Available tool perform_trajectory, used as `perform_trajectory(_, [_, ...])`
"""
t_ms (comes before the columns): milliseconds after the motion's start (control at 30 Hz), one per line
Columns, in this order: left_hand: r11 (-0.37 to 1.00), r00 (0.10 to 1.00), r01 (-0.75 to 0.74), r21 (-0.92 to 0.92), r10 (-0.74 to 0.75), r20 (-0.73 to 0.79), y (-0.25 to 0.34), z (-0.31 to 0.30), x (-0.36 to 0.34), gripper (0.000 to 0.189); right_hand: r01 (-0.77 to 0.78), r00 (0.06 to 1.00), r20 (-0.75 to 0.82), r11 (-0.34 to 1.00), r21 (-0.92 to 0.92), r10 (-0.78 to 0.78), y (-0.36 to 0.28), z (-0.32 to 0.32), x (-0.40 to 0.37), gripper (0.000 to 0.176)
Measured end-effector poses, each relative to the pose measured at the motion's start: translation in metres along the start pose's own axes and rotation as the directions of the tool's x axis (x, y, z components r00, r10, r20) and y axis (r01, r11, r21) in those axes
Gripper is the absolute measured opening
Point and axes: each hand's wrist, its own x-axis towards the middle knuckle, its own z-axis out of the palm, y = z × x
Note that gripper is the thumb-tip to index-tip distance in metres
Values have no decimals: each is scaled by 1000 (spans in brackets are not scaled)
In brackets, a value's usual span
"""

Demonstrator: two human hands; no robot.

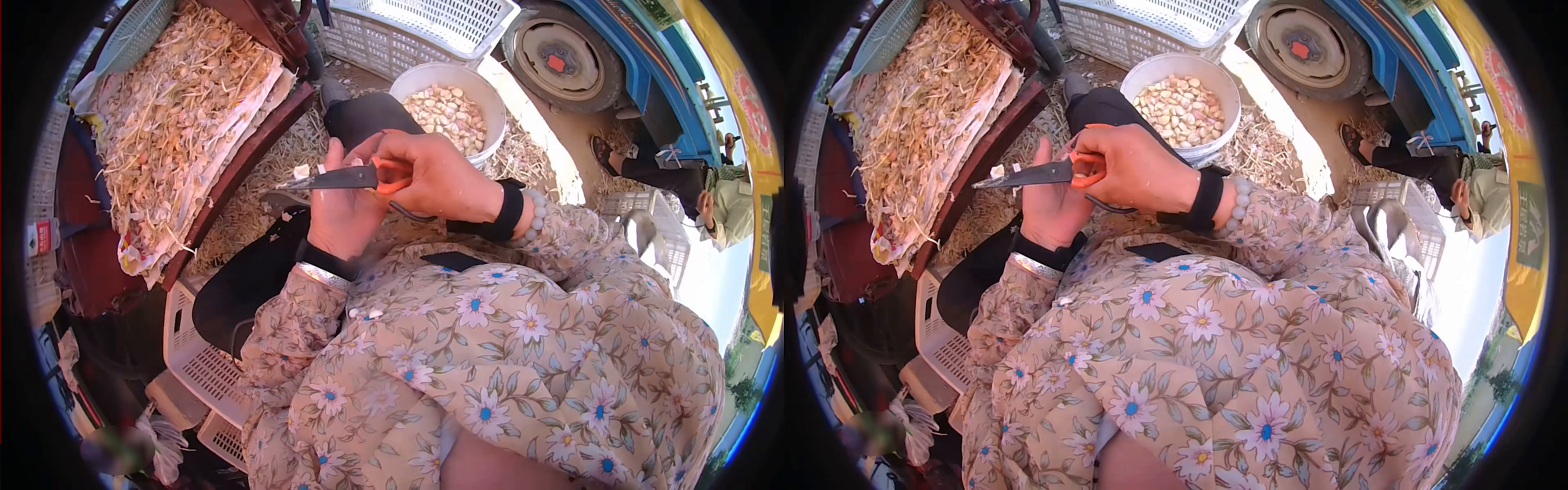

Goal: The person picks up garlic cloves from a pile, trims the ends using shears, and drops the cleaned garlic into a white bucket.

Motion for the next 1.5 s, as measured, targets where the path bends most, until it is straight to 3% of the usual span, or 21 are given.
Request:
perform_trajectory(33, [996,965,-70,61,83,-248,4,-6,-7,43,-173,985,16,985,-7,173,-9,-9,2,19])
perform_trajectory(67, [991,952,-126,51,135,-275,13,-10,-20,36,-321,942,-12,912,255,335,-20,-18,4,18])
perform_trajectory(167, [949,872,-305,83,313,-377,38,3,-75,25,-258,948,-181,966,36,260,2,-58,9,18])
perform_trajectory(200, [927,850,-375,1,344,-398,44,8,-92,22,-328,921,-219,945,15,323,20,-68,9,16])
perform_trajectory(333, [846,823,-531,-50,502,-266,47,24,-137,22,-420,843,-374,908,-7,387,107,-87,8,21])
perform_trajectory(400, [764,757,-643,-42,627,-184,58,31,-172,19,-527,819,-468,757,-386,331,126,-96,0,21])
perform_trajectory(533, [504,489,-854,128,862,-129,82,37,-278,19,-596,794,-480,628,-500,372,164,-109,-20,28])
perform_trajectory(567, [404,331,-859,314,907,-262,89,29,-310,19,-594,793,-488,640,-487,365,166,-108,-20,31])
perform_trajectory(633, [313,-19,-692,651,893,-449,98,16,-348,17,-636,768,-464,606,-477,441,148,-106,-18,41])
perform_trajectory(700, [413,-39,-552,725,855,-518,112,-15,-387,18,-603,790,-475,635,-483,389,134,-97,-4,44])
perform_trajectory(800, [402,-120,-296,866,884,-451,127,-47,-413,17,-515,823,-432,804,-296,368,108,-84,20,44])
perform_trajectory(900, [442,-361,164,882,859,-363,139,-58,-411,21,-372,893,-364,889,-266,265,87,-73,37,47])
perform_trajectory(933, [454,-454,181,872,825,-335,141,-49,-390,23,-386,900,-334,866,-317,279,81,-67,41,49])
perform_trajectory(1033, [181,-177,313,932,976,-129,153,-46,-344,23,-244,961,-221,888,-389,168,66,-44,33,56])
perform_trajectory(1067, [196,-102,155,968,978,-182,148,-34,-304,21,-309,950,-161,875,-372,267,61,-33,33,59])
perform_trajectory(1100, [186,40,169,968,980,-195,146,-26,-273,22,-211,976,-141,886,-412,167,74,-24,32,60])
perform_trajectory(1167, [164,336,224,961,912,-235,136,-23,-215,21,-68,984,-172,833,-549,-33,76,-16,30,59])
perform_trajectory(1233, [115,582,360,926,748,-319,123,-31,-163,20,-125,984,-176,855,-504,40,67,-16,30,58])
perform_trajectory(1333, [262,689,448,855,507,-517,120,-86,-111,20,-138,982,-178,881,-454,62,67,-14,27,57])
perform_trajectory(1433, [417,560,469,778,541,-627,122,-136,-67,21,-64,988,-155,880,-471,-11,72,-12,23,56])
perform_trajectory(1500, [403,523,523,751,543,-656,134,-164,-45,24,-42,990,-139,887,-460,-25,75,-8,24,56])
